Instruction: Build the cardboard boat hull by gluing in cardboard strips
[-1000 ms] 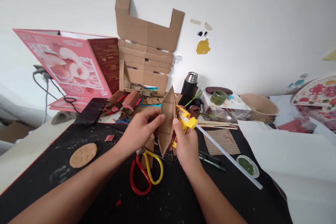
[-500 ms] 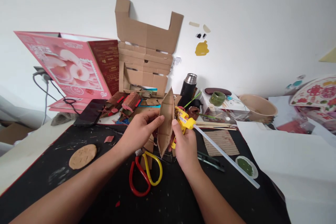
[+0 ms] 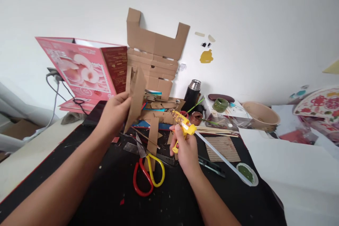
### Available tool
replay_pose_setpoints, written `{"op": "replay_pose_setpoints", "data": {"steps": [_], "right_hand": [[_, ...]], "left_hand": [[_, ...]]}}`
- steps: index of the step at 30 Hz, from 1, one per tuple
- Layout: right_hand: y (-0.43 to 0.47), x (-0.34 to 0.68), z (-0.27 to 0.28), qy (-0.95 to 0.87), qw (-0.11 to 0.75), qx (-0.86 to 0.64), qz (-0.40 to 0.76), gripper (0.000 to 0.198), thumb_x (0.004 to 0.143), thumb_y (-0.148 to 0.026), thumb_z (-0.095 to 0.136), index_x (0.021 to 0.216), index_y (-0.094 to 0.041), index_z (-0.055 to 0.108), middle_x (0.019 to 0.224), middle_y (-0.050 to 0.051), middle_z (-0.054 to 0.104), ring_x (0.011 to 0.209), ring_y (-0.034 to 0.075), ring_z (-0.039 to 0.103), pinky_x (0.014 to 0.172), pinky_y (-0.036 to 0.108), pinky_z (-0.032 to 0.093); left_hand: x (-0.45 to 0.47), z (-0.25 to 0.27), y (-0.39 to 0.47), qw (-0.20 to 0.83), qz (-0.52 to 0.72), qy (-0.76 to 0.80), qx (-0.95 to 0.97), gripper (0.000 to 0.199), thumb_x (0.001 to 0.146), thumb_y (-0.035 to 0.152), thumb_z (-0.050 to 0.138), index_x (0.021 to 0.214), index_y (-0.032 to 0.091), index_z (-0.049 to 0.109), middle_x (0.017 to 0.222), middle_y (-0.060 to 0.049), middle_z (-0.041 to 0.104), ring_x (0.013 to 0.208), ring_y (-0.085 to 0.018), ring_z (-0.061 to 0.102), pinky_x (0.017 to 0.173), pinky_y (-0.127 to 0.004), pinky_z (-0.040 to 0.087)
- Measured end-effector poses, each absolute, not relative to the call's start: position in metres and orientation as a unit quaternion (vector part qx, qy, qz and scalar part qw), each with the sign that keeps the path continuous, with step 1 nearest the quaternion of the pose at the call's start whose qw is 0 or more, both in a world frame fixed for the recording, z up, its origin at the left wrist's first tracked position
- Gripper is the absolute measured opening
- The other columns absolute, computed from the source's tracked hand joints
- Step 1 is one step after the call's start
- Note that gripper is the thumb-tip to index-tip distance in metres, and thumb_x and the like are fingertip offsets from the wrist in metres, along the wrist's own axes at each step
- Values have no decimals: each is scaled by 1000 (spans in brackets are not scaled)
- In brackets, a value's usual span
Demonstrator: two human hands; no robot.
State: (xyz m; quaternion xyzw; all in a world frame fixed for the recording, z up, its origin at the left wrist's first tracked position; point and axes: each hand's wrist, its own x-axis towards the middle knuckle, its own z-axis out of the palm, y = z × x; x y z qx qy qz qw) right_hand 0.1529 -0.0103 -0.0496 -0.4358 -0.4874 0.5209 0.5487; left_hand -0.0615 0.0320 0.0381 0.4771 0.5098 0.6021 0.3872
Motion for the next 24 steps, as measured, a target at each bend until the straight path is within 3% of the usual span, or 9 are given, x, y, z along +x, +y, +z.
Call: {"op": "replay_pose_setpoints", "data": {"steps": [4, 6, 8, 11, 14, 17, 24], "right_hand": [[-23, 146, -52, -604, 460, -471, 449, 59, 101, -73, 53, 97, -17, 73, 54, -2, 60, 42, 15, 58, 44, 24, 43], [-30, 140, -56, -697, 426, -461, 347, 46, 103, -61, 58, 96, -19, 76, 72, 7, 74, 65, 22, 73, 60, 28, 52], [-36, 132, -61, -757, 384, -442, 290, 35, 103, -53, 61, 105, -21, 76, 85, 9, 81, 77, 26, 79, 69, 29, 54], [-39, 118, -67, -818, 308, -432, 223, 33, 102, -47, 60, 118, -21, 74, 95, 10, 83, 80, 26, 80, 70, 28, 53], [-37, 103, -64, -881, 190, -413, 130, 29, 99, -47, 63, 101, -20, 73, 91, 11, 82, 76, 26, 78, 65, 30, 53], [-30, 82, -52, -909, 95, -395, 93, 27, 99, -44, 63, 103, -19, 71, 88, 7, 81, 77, 27, 79, 65, 32, 54], [-14, 26, -28, -929, 14, -362, 78, 29, 102, -42, 60, 114, -17, 70, 97, 9, 83, 84, 30, 81, 66, 35, 56]], "left_hand": [[-83, 58, 32, 396, 695, 457, 389, 27, 69, 33, 85, 86, 14, 79, 60, 0, 71, 48, -11, 58, 46, -19, 43], [-90, 66, 30, 394, 720, 429, 377, 26, 66, 29, 86, 86, 13, 80, 59, 0, 71, 47, -10, 58, 45, -19, 43], [-96, 72, 27, 395, 731, 411, 375, 26, 68, 27, 84, 89, 13, 82, 61, 0, 72, 45, -10, 57, 42, -19, 41], [-109, 80, 22, 394, 738, 397, 379, 26, 72, 25, 80, 95, 15, 83, 63, 0, 72, 45, -9, 56, 41, -19, 41], [-124, 84, 19, 377, 752, 380, 385, 26, 76, 25, 76, 99, 15, 84, 65, 0, 70, 46, -9, 56, 41, -19, 39], [-139, 85, 18, 357, 775, 347, 388, 26, 79, 24, 74, 101, 14, 83, 68, -2, 71, 49, -10, 57, 40, -21, 37], [-160, 86, 18, 363, 791, 307, 386, 29, 83, 28, 74, 105, 11, 81, 67, -4, 69, 52, -11, 57, 43, -22, 37]]}}
